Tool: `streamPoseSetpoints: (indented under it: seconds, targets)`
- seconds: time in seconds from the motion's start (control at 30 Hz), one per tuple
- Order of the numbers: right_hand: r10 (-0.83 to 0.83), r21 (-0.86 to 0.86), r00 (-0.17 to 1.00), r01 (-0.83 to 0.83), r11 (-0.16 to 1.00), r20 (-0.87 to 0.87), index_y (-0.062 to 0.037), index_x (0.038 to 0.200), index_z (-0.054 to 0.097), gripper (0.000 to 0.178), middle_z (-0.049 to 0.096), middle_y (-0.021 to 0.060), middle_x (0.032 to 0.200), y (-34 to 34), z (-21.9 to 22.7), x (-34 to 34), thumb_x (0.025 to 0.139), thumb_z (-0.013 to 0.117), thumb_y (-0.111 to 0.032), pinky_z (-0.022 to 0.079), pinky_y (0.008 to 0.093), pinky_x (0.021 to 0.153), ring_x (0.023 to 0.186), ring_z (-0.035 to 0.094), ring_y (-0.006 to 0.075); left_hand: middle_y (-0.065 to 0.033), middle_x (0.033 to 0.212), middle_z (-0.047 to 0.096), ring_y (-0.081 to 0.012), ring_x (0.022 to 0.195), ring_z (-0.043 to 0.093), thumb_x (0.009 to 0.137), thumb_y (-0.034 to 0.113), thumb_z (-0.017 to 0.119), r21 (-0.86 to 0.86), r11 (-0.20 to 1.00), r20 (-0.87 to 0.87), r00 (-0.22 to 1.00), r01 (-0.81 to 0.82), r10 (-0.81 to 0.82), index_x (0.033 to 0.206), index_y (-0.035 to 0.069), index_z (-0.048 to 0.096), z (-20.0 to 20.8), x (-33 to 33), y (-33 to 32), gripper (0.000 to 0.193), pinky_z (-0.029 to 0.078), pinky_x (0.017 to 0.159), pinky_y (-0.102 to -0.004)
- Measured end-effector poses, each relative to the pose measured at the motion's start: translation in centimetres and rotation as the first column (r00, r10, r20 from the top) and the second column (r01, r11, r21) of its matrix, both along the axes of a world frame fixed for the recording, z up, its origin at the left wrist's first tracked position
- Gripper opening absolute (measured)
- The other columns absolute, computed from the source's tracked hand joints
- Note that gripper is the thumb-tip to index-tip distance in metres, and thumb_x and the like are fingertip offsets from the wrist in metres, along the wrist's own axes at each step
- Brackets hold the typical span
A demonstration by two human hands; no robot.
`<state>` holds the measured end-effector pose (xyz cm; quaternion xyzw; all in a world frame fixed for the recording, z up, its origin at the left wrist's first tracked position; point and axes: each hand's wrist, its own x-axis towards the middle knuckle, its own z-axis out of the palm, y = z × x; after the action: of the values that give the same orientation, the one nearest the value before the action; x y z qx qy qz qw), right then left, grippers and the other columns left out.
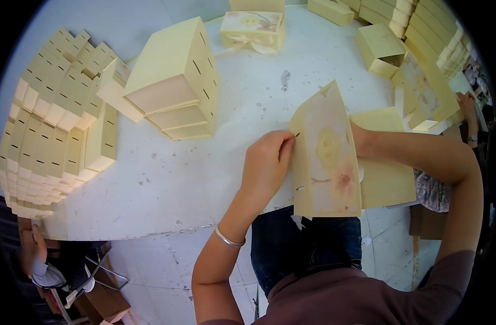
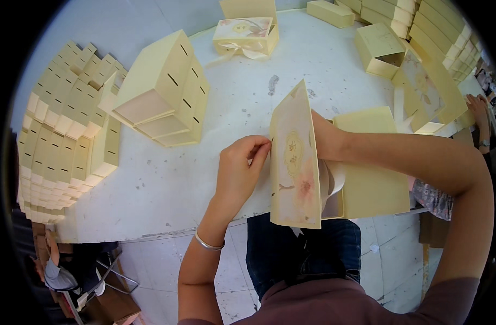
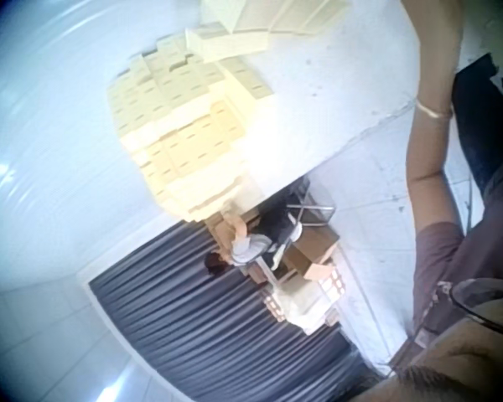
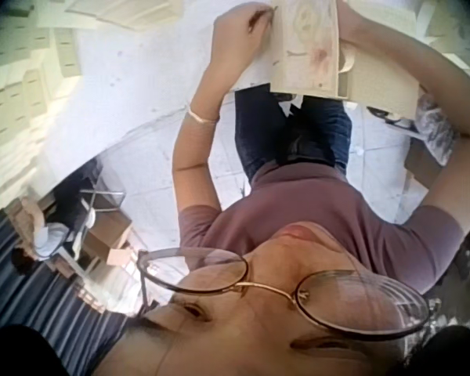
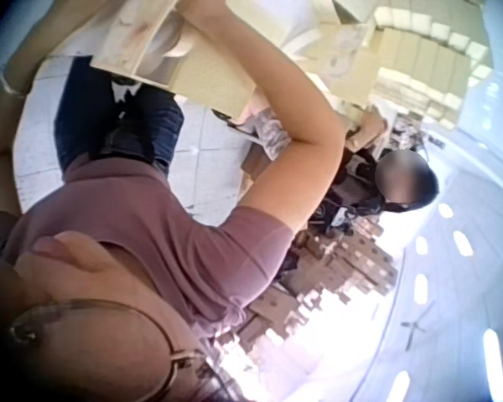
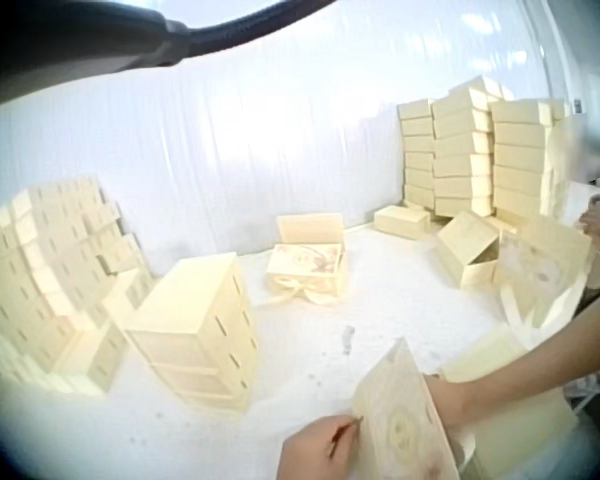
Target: The person assembles small yellow cardboard boxes by folding flaps and inserting white ribbons. They repeatedly open and close the boxes to secure the ribbon, then place the finished boxes on the table.
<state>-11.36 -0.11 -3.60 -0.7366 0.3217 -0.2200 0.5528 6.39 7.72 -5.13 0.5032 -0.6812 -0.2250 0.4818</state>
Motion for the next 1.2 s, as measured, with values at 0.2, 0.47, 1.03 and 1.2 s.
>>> streamPoseSetpoints:
  seconds: [0.2,0.47,1.03,1.2]
  targets:
    - [0.128,-0.250,0.977,-0.168,0.953,-0.171,-0.0007,0.098,0.056,0.022,0.060,0.0147,0.095,0.6,0.9,0.6,0.078,0.059,-0.008,0.047,0.0343,0.076,0.085,0.058,0.0268,-0.0144,0.078,0.058,-0.0332,0.069,0.056,0.082,0.006,0.054,-0.093,0.962,0.302,0.913,-0.257,0.274,0.086,0.001,0.051,2.2,4.2,0.1,0.008,0.047,0.062,-0.0362]
    - [0.121,-0.581,0.814,-0.501,0.642,-0.568,0.0018,0.092,0.059,0.018,0.057,0.0199,0.098,1.6,5.5,1.1,0.076,0.055,-0.006,0.049,0.0352,0.075,0.092,0.056,0.0327,-0.0096,0.075,0.061,-0.0122,0.063,0.056,0.087,0.007,0.054,0.150,0.709,0.222,0.722,-0.689,0.655,0.090,-0.004,0.057,2.0,13.6,9.0,0.012,0.047,0.057,-0.0241]
    - [0.433,-0.337,0.459,-0.882,0.331,-0.776,0.0011,0.086,0.062,0.016,0.063,0.0142,0.071,5.4,6.6,0.1,0.073,0.058,-0.006,0.050,0.0395,0.056,0.067,0.064,0.0320,-0.0100,0.112,0.041,-0.0210,0.097,0.045,0.066,0.075,0.052,-0.059,0.969,0.185,0.951,-0.241,0.248,0.133,0.003,0.026,3.0,-0.8,12.8,0.102,0.040,0.072,-0.0318]
    - [0.457,-0.446,0.462,-0.882,0.150,-0.760,-0.0008,0.074,0.061,0.009,0.063,0.0118,0.066,5.1,3.7,1.0,0.071,0.059,-0.009,0.049,0.0393,0.053,0.060,0.063,0.0321,-0.0081,0.076,0.052,-0.0189,0.063,0.051,0.078,0.019,0.062,0.009,0.964,0.140,0.955,-0.265,0.261,0.126,-0.001,0.037,4.3,-4.5,9.4,0.058,0.045,0.055,-0.0270]
